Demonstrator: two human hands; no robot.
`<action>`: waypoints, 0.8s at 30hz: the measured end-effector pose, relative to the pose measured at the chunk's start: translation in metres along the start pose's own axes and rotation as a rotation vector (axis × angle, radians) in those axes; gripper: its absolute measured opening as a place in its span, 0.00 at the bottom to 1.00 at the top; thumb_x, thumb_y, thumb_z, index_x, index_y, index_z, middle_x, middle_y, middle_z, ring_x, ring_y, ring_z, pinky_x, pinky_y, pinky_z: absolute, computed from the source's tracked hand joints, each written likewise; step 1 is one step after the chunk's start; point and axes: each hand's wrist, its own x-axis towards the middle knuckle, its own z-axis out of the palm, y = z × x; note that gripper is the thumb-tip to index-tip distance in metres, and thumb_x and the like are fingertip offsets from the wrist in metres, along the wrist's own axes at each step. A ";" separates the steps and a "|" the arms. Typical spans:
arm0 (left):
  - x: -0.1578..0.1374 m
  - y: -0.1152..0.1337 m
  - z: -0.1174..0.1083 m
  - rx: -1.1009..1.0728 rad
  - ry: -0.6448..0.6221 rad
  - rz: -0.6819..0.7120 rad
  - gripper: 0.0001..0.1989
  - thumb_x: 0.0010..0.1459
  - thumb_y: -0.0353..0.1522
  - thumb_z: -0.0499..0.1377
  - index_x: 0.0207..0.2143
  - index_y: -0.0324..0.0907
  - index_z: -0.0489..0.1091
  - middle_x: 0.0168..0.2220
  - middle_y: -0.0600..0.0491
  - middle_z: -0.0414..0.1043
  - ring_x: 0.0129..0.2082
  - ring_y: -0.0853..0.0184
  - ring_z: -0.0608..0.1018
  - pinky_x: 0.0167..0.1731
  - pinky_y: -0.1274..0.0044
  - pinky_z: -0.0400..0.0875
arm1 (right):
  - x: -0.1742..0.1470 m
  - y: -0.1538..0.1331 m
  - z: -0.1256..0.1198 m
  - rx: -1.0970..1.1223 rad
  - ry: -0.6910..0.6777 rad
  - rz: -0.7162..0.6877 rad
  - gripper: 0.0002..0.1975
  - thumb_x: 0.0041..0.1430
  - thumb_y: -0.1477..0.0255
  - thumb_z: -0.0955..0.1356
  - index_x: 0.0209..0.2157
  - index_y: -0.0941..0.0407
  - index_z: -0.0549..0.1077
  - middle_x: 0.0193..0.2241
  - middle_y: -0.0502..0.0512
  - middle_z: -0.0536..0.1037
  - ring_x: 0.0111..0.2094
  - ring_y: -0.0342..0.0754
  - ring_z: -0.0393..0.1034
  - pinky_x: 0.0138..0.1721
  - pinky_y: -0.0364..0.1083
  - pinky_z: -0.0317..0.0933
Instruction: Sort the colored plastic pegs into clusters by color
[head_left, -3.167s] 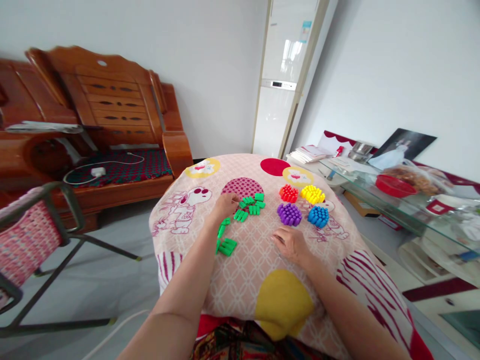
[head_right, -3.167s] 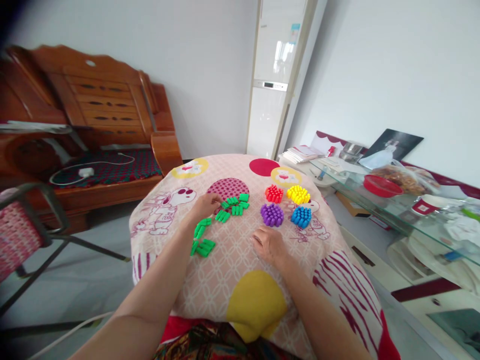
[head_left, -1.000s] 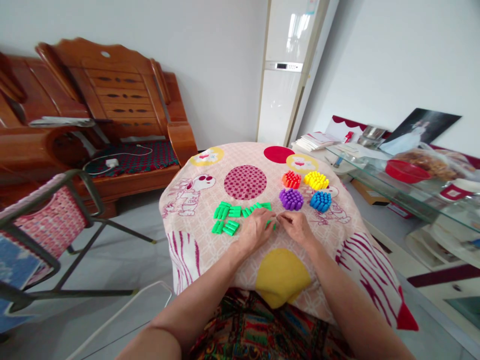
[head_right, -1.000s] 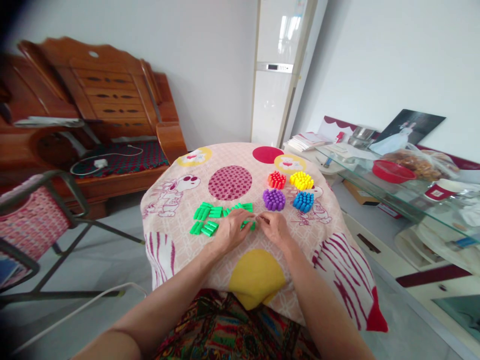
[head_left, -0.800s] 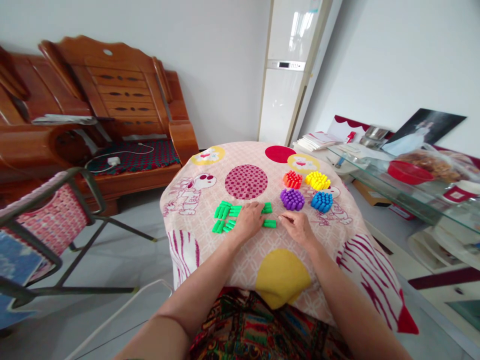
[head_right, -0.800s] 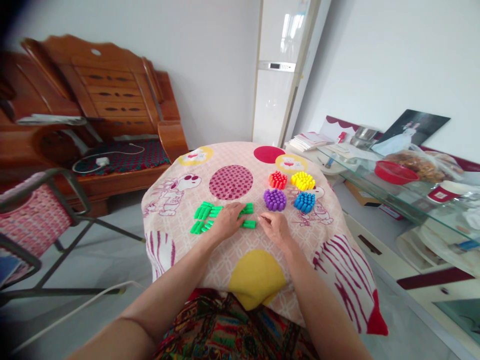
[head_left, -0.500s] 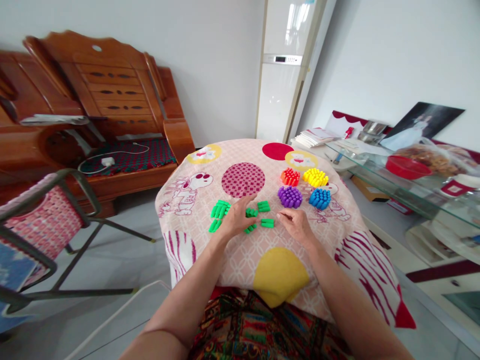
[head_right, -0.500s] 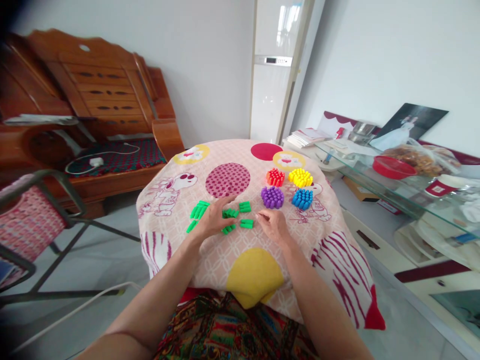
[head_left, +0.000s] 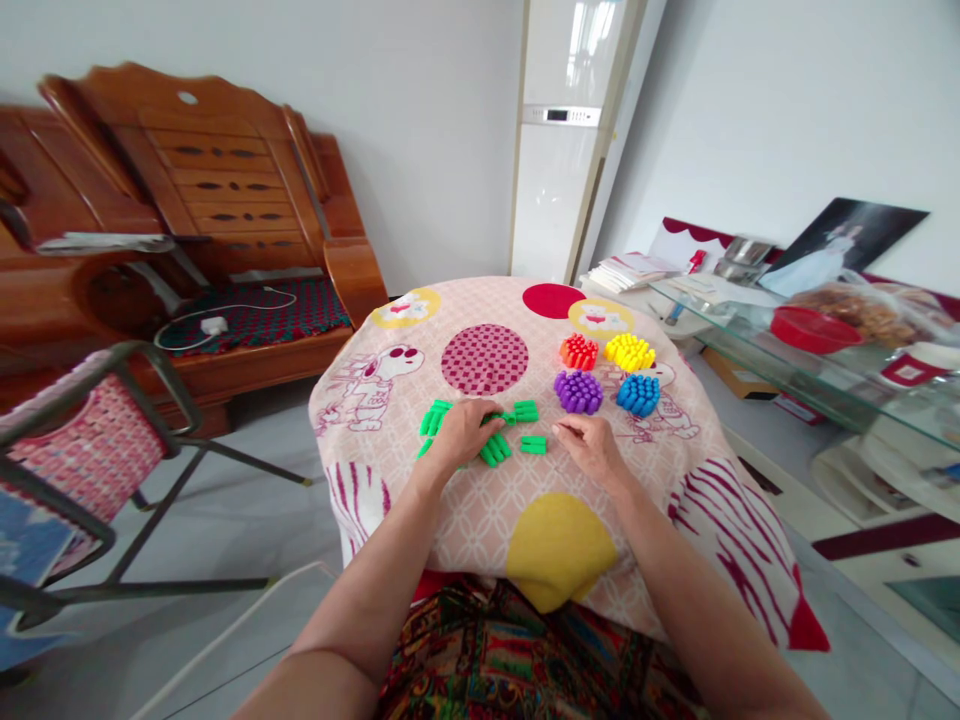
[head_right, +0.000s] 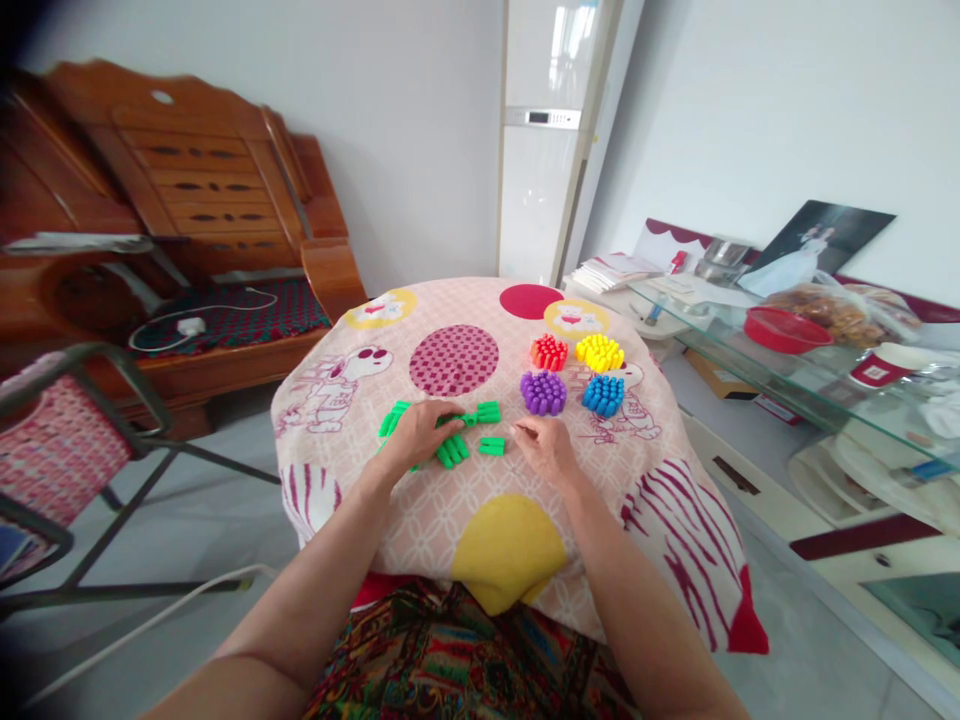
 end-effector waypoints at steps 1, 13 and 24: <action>0.000 0.002 0.000 0.002 0.019 -0.019 0.10 0.62 0.31 0.58 0.41 0.43 0.79 0.41 0.50 0.82 0.42 0.62 0.81 0.45 0.74 0.72 | 0.000 -0.001 0.000 0.003 0.000 0.002 0.16 0.62 0.64 0.64 0.28 0.59 0.78 0.21 0.50 0.73 0.25 0.44 0.64 0.27 0.43 0.53; 0.003 0.005 0.008 0.092 -0.031 0.073 0.14 0.59 0.31 0.63 0.49 0.42 0.76 0.44 0.47 0.80 0.47 0.59 0.79 0.51 0.69 0.70 | 0.001 -0.007 -0.002 0.013 -0.006 0.034 0.18 0.63 0.62 0.64 0.24 0.58 0.74 0.18 0.47 0.67 0.23 0.43 0.60 0.25 0.43 0.49; 0.011 0.048 0.021 -0.240 0.063 0.143 0.11 0.54 0.23 0.61 0.40 0.40 0.77 0.36 0.51 0.79 0.34 0.67 0.78 0.39 0.76 0.72 | 0.001 -0.010 -0.006 0.320 -0.050 0.158 0.18 0.59 0.59 0.68 0.40 0.57 0.82 0.24 0.52 0.78 0.24 0.46 0.67 0.25 0.43 0.58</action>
